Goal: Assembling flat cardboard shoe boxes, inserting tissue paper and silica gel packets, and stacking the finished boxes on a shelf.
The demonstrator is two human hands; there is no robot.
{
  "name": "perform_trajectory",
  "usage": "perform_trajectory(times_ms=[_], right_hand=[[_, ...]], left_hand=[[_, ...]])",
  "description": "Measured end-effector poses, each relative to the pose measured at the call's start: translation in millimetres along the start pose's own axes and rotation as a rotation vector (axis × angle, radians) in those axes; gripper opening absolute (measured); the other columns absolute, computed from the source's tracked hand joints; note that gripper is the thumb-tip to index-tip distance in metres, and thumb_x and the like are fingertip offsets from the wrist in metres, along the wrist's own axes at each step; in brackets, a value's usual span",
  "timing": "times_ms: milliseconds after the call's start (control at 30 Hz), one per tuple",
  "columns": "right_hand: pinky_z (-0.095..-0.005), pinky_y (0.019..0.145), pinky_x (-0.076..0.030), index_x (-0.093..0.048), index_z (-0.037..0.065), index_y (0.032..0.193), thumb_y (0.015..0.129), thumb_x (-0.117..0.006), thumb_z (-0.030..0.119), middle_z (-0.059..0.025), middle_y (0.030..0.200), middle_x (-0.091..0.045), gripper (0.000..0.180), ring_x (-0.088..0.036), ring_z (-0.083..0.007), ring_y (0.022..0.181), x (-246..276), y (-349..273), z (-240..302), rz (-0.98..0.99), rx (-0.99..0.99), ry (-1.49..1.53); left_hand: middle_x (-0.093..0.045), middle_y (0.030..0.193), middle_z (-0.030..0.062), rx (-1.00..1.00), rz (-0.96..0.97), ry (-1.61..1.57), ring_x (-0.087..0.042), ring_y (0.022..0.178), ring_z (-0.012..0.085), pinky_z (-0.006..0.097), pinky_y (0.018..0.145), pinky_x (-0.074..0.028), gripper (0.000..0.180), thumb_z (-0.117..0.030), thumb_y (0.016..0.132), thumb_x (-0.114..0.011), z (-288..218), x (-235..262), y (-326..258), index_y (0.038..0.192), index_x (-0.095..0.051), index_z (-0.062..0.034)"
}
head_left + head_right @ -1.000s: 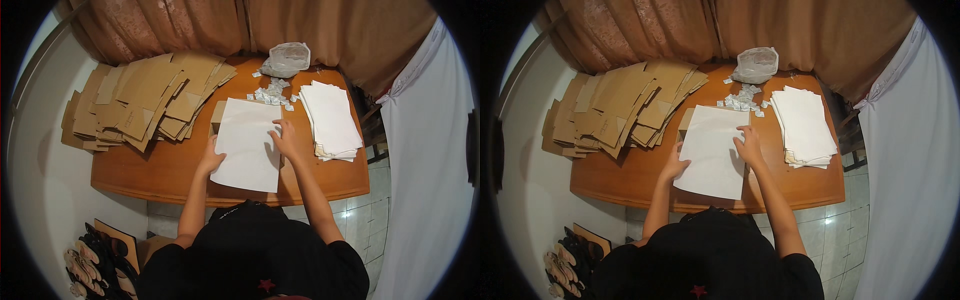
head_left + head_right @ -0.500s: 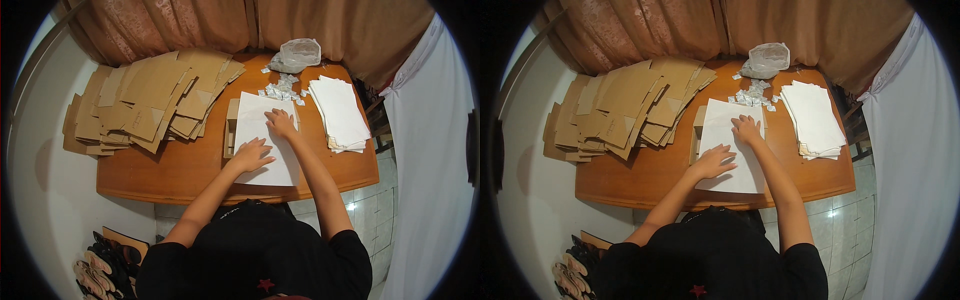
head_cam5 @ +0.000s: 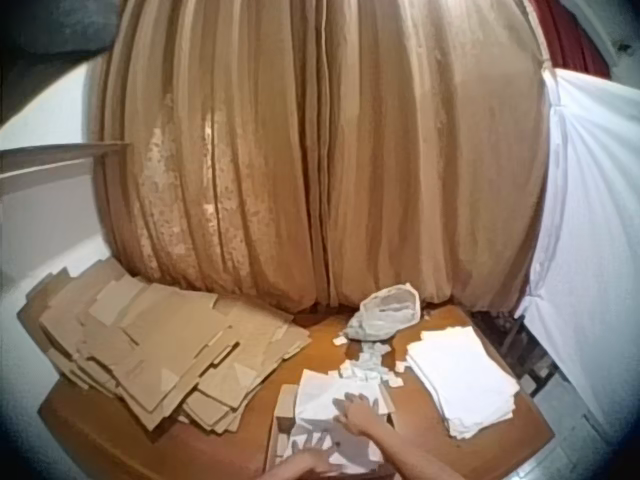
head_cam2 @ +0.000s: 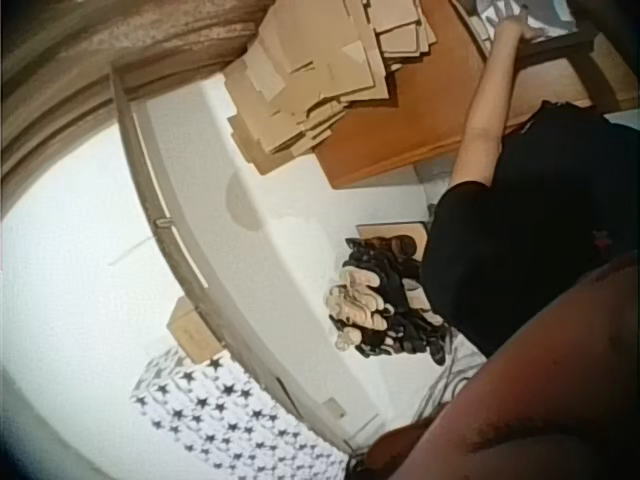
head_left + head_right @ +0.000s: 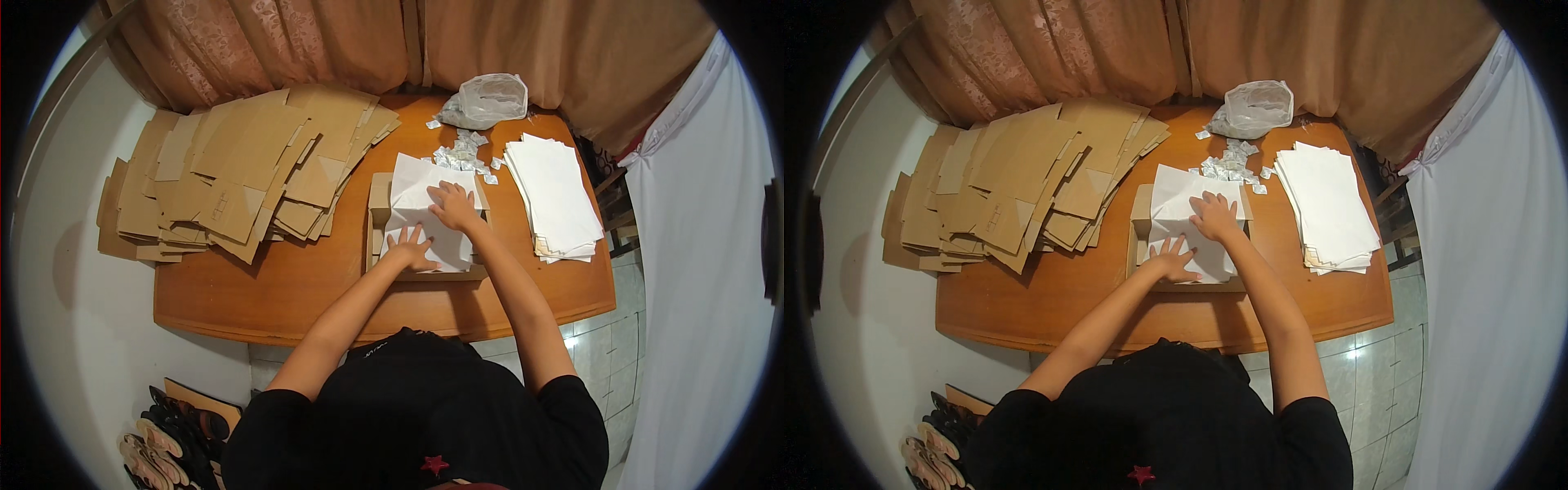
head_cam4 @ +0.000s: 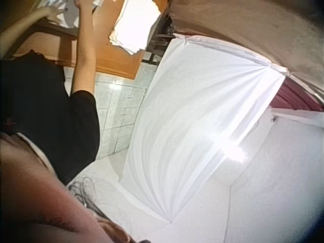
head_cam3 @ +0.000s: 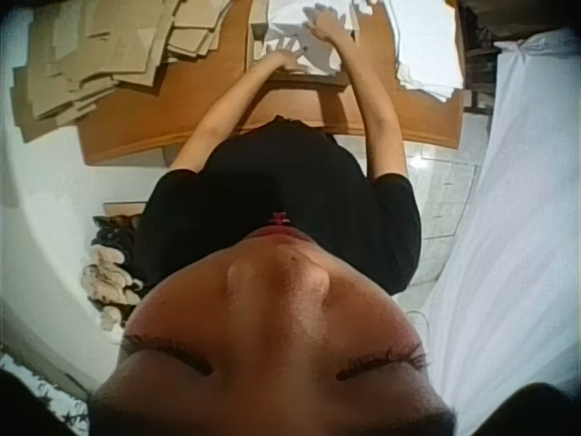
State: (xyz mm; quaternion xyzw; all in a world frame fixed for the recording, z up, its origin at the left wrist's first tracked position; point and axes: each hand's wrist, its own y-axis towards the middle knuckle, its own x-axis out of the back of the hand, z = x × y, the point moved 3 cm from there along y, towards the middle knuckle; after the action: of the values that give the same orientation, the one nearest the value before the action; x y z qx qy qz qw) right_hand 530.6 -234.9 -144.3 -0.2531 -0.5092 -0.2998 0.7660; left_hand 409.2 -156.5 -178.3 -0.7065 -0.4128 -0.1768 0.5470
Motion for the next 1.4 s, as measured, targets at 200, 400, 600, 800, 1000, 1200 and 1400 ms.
perform_trajectory(times_ms=[200,400,600,800,1000,1200,1400], right_hand=[[-0.062,0.101,-0.018,-0.049,0.022,0.123,0.078,-0.062,0.034,-0.0118,0.137,-0.034,0.049,-0.026,-0.0367,0.128,7,-3,-2,-0.017,0.054,0.045],[-0.0575,0.097,-0.028,-0.053,0.015,0.115,0.075,-0.064,0.025,-0.0126,0.129,-0.041,0.042,-0.033,-0.0368,0.122,12,-18,-3,-0.303,0.191,0.083],[-0.0391,0.082,-0.042,-0.06,0.005,0.096,0.075,-0.063,0.019,-0.0162,0.095,-0.057,0.025,-0.053,-0.0326,0.095,13,-56,5,-0.097,0.232,0.275],[-0.0376,0.081,-0.044,-0.058,0.006,0.104,0.076,-0.063,0.012,-0.0162,0.1,-0.055,0.03,-0.055,-0.0299,0.087,-6,-79,13,0.068,0.233,0.374],[-0.0468,0.091,-0.034,-0.056,0.009,0.109,0.073,-0.063,0.014,-0.0155,0.12,-0.044,0.037,-0.039,-0.0346,0.111,49,-69,17,-0.538,0.1,0.114],[-0.0477,0.095,-0.028,-0.05,0.009,0.117,0.074,-0.063,0.017,-0.0165,0.124,-0.042,0.046,-0.037,-0.0361,0.114,37,-51,-14,-0.712,-0.122,0.088],[-0.0471,0.081,-0.04,-0.044,0.002,0.116,0.074,-0.059,0.015,-0.014,0.085,-0.063,0.047,-0.058,-0.0318,0.082,25,-33,-61,-0.525,-0.511,0.533]], left_hand=[[-0.017,0.142,0.0157,0.114,-0.189,0.078,-0.016,0.13,0.0356,0.057,0.101,-0.019,0.095,-0.064,0.063,-0.063,-10,-2,9,0.141,-0.025,-0.0252],[-0.02,0.144,0.0169,0.069,-0.016,-0.01,-0.015,0.133,0.0352,0.052,0.102,-0.018,0.086,-0.067,0.068,-0.056,-16,6,8,0.138,-0.034,-0.0207],[-0.02,0.146,0.0167,0.043,-0.026,-0.073,-0.017,0.133,0.0389,0.053,0.105,-0.017,0.081,-0.068,0.072,-0.049,29,12,-7,0.134,-0.04,-0.0168],[-0.059,0.108,0.0207,-0.091,-0.31,-0.518,-0.056,0.102,0.0307,0.039,0.09,-0.042,0.049,-0.038,0.076,-0.064,48,39,-27,0.11,-0.06,-0.0027],[-0.048,0.108,0.0119,-0.013,-1.025,-0.426,-0.044,0.102,0.0281,0.039,0.088,-0.037,0.03,-0.018,0.074,-0.067,49,69,-53,0.102,-0.061,-0.0097],[-0.059,0.106,0.0081,-0.006,-1.089,-0.663,-0.052,0.098,0.0234,0.044,0.086,-0.031,0.032,-0.023,0.076,-0.065,68,73,-19,0.106,-0.058,-0.0147],[-0.066,0.084,-0.0002,0.029,-0.972,-0.811,-0.059,0.076,0.0123,0.037,0.088,-0.03,0.04,-0.022,0.076,-0.066,77,80,-1,0.113,-0.052,-0.0136]])
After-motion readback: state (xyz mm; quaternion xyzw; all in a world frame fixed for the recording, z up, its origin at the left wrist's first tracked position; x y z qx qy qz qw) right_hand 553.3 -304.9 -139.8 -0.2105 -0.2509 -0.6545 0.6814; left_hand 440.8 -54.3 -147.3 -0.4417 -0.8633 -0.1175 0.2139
